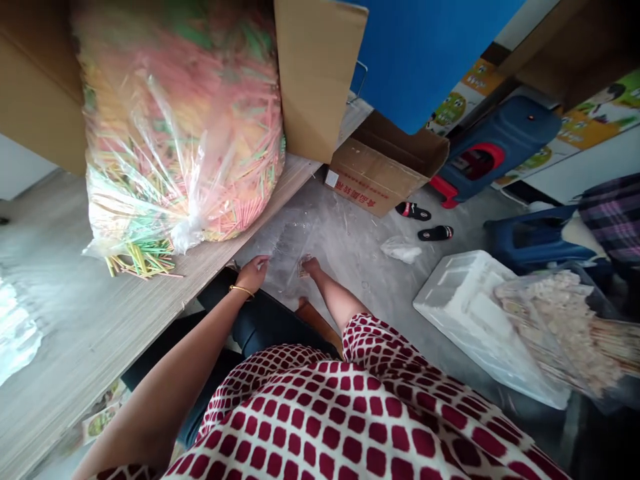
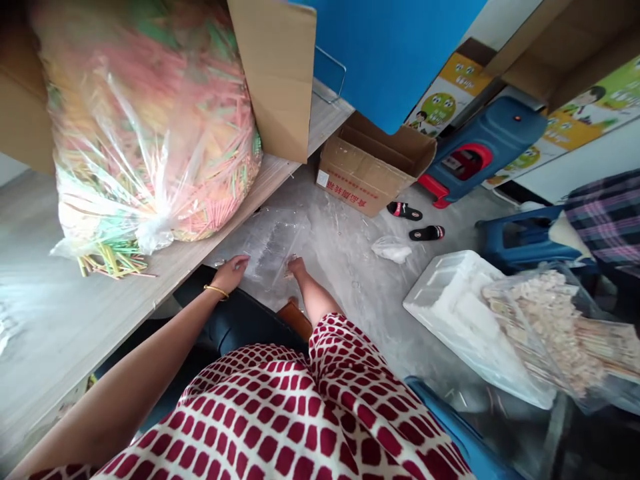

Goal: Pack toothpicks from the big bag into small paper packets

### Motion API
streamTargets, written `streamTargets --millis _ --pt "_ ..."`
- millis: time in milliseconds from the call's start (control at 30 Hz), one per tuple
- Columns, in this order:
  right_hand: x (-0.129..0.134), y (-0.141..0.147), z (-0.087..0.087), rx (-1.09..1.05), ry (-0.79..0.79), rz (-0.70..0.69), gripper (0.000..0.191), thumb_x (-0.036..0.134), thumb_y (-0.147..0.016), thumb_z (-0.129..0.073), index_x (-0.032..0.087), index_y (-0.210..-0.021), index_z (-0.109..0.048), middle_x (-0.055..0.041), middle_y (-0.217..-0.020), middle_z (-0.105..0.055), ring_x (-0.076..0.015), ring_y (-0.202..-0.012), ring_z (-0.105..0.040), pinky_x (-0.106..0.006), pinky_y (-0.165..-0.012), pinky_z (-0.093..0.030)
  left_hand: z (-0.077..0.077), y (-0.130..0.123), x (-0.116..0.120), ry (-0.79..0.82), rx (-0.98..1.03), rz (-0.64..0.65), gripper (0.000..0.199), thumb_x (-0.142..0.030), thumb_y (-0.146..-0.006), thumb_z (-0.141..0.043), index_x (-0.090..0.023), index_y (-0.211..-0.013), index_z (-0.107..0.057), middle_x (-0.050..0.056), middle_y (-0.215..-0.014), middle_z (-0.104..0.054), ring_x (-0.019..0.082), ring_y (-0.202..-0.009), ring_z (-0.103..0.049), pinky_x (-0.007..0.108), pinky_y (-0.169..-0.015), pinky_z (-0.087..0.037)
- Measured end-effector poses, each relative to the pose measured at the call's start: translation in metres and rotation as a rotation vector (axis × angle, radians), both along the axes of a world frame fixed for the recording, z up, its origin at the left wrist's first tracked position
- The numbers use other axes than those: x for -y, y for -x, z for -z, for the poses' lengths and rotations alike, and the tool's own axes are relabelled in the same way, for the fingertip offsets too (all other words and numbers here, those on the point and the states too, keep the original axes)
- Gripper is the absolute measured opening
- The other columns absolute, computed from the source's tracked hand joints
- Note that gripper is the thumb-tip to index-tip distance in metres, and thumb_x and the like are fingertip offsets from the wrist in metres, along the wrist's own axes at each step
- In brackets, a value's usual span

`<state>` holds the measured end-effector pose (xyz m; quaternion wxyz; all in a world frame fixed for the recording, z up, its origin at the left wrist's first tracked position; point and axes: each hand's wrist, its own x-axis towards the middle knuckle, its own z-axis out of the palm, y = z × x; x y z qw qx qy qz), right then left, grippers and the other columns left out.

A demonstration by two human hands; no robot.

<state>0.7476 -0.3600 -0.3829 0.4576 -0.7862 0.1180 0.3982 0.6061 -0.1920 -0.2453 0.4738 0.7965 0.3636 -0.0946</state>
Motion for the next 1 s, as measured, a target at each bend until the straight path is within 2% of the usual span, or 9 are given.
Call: streamTargets --millis 133,233,333,500,567,667,767,867,1000 --pt "0.006 -0.002 -0.026 -0.007 -0.033 0.060 0.025 0.028 -0.095 -0.066 0.013 -0.116 -0.063 -0.0108 -0.113 -0.068 -0.0207 -0.101 -0.066 -0.037 -0.088 -0.056 -0.007 0.009 0.009 0.157 0.042 -0.110 0.032 -0.026 -0.095 -0.055 -0.016 -0.122 -0.068 0.012 -0.130 -0.067 0.026 -0.126 -0.059 0.037 -0.115 -0.038" --pt "0.021 -0.006 -0.057 -0.027 -0.210 0.067 0.023 0.019 -0.090 -0.062 0.014 -0.113 -0.063 -0.0122 -0.111 -0.072 -0.0211 -0.100 -0.068 -0.031 -0.084 -0.056 -0.006 0.005 0.015 0.320 0.048 -0.241 0.042 -0.032 -0.097 -0.052 -0.016 -0.136 -0.058 0.015 -0.144 -0.058 0.026 -0.136 -0.052 0.040 -0.118 -0.036" --pt "0.034 0.001 -0.094 -0.069 -0.421 0.053 0.031 0.019 -0.085 -0.062 0.017 -0.116 -0.062 -0.0088 -0.115 -0.073 -0.0218 -0.096 -0.071 -0.034 -0.081 -0.059 -0.015 0.003 0.027 0.537 0.032 -0.277 0.054 -0.042 -0.100 -0.050 -0.015 -0.146 -0.048 0.019 -0.152 -0.050 0.029 -0.140 -0.049 0.046 -0.114 -0.041" --pt "0.032 0.041 -0.152 -0.195 -0.794 -0.026 0.051 0.035 -0.073 -0.079 0.022 -0.119 -0.061 -0.0072 -0.114 -0.074 -0.0254 -0.093 -0.072 -0.041 -0.079 -0.062 -0.046 0.015 0.060 1.148 0.192 -0.189 0.058 -0.054 -0.098 -0.054 -0.022 -0.147 -0.050 0.015 -0.147 -0.055 0.030 -0.135 -0.053 0.050 -0.109 -0.046" --pt "0.022 0.062 -0.169 -0.190 -0.887 -0.070 0.053 0.039 -0.070 -0.084 0.022 -0.116 -0.063 -0.0064 -0.112 -0.074 -0.0243 -0.096 -0.072 -0.039 -0.086 -0.060 -0.055 0.023 0.068 1.336 0.277 -0.236 0.056 -0.050 -0.096 -0.059 -0.021 -0.143 -0.053 0.015 -0.140 -0.061 0.029 -0.124 -0.061 0.049 -0.106 -0.049" --pt "0.006 0.089 -0.183 -0.026 -0.835 -0.112 0.042 0.051 -0.083 -0.074 0.025 -0.114 -0.062 -0.0045 -0.112 -0.073 -0.0224 -0.103 -0.069 -0.037 -0.096 -0.055 -0.063 0.034 0.069 1.337 0.290 -0.323 0.049 -0.042 -0.095 -0.063 -0.017 -0.137 -0.056 0.015 -0.125 -0.068 0.028 -0.105 -0.070 0.049 -0.098 -0.055" --pt "-0.003 0.102 -0.189 0.219 -0.656 -0.211 0.038 0.059 -0.097 -0.050 0.025 -0.109 -0.061 -0.0050 -0.106 -0.071 -0.0214 -0.103 -0.067 -0.037 -0.097 -0.052 -0.064 0.050 0.059 1.289 0.287 -0.284 0.048 -0.036 -0.092 -0.069 -0.017 -0.134 -0.057 0.015 -0.117 -0.071 0.029 -0.098 -0.072 0.048 -0.089 -0.059" --pt "-0.006 0.096 -0.192 0.421 -0.534 -0.360 0.039 0.059 -0.100 -0.045 0.023 -0.104 -0.061 -0.0049 -0.100 -0.069 -0.0204 -0.099 -0.065 -0.036 -0.096 -0.050 -0.067 0.068 0.045 1.226 0.263 -0.208 0.044 -0.033 -0.089 -0.073 -0.014 -0.126 -0.061 0.015 -0.108 -0.072 0.028 -0.089 -0.073 0.045 -0.080 -0.061" --pt "-0.012 0.073 -0.200 0.310 -0.589 -0.385 0.041 0.059 -0.098 -0.050 0.021 -0.107 -0.063 -0.0039 -0.101 -0.067 -0.0185 -0.095 -0.063 -0.030 -0.082 -0.053 -0.079 0.086 0.029 1.194 0.241 -0.113 0.047 -0.028 -0.087 -0.074 -0.014 -0.131 -0.063 0.017 -0.122 -0.070 0.029 -0.103 -0.071 0.042 -0.087 -0.059"
